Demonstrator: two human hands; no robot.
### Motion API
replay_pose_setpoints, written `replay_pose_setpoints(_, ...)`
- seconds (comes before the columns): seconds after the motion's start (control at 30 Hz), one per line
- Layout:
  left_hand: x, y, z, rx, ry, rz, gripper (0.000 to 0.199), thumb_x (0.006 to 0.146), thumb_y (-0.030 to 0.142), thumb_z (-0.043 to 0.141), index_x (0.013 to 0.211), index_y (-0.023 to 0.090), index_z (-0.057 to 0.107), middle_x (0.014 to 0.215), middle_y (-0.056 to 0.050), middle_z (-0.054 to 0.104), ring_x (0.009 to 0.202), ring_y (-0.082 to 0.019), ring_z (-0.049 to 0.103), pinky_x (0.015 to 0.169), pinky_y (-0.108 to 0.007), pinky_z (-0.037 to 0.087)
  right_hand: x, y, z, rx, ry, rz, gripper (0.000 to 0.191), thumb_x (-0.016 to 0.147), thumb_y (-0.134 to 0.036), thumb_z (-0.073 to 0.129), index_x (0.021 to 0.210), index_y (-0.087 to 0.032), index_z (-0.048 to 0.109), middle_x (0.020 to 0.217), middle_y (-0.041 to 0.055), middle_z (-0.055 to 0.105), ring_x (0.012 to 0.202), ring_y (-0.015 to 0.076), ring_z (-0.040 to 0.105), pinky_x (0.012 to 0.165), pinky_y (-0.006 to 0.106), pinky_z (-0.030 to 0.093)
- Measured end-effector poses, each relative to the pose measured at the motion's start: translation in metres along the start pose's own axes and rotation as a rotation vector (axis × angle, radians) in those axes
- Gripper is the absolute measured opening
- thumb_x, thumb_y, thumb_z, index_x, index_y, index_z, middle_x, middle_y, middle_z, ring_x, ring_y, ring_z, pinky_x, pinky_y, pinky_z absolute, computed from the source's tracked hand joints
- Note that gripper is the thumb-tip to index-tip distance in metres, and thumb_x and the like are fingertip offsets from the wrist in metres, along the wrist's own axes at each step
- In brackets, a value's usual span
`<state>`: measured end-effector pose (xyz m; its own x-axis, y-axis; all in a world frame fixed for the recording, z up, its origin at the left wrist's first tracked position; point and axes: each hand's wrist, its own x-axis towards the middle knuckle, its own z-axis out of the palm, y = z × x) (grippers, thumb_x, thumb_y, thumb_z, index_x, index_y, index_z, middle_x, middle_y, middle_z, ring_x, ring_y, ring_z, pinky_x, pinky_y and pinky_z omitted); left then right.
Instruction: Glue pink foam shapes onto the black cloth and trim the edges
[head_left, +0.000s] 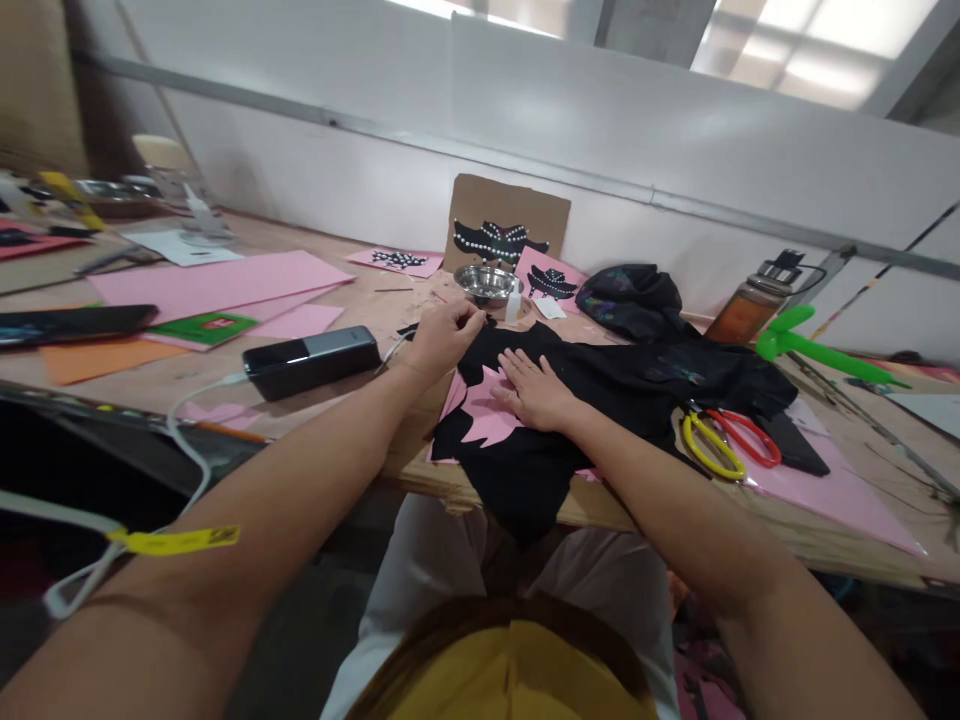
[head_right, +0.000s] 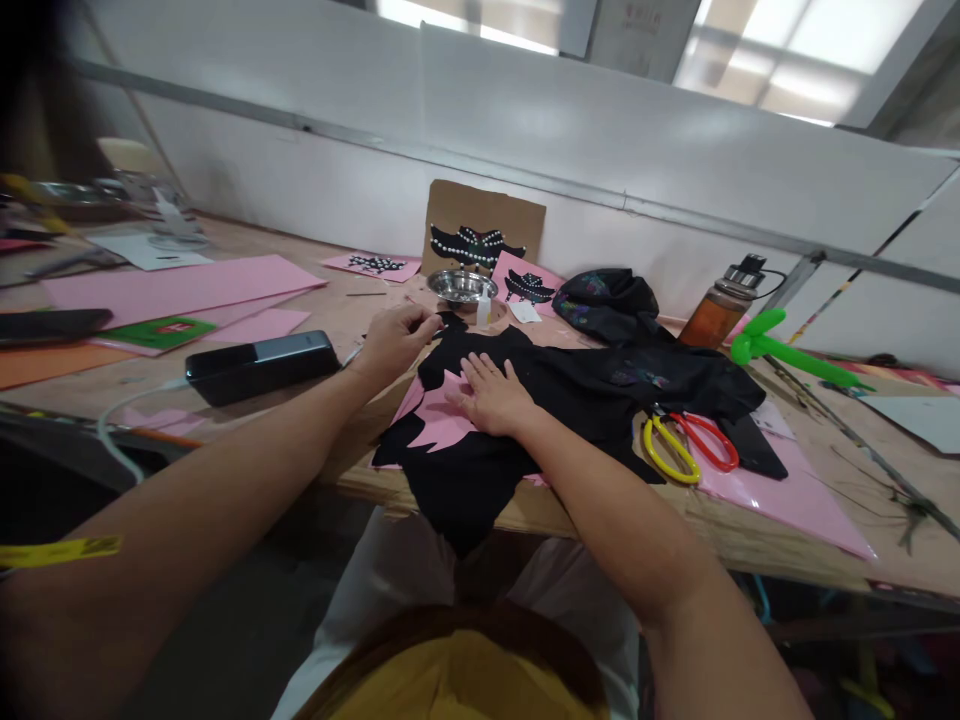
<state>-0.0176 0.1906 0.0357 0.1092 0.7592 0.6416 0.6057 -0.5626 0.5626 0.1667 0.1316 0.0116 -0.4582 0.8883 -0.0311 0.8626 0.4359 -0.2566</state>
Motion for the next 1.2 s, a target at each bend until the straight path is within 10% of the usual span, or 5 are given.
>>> replay_pose_setpoints(1.2, 0.003, -0.001, -0.001, -0.004, 0.009, 0.005, 0.028, 0.087, 0.033, 0.051, 0.063, 0.020, 0.059, 0.063, -0.001, 0.062, 0.065, -0.016, 0.054, 0.065, -0.029, 0.038, 0.001, -0.015, 0.001, -0.052, -0.042, -0.167, 0.084, 0.094, -0.067, 0.024, 0.155, -0.009, 0.022, 0.163, 0.0118, 0.013, 0.152, 0.0254, 0.005, 0.121, 0.051, 0.004)
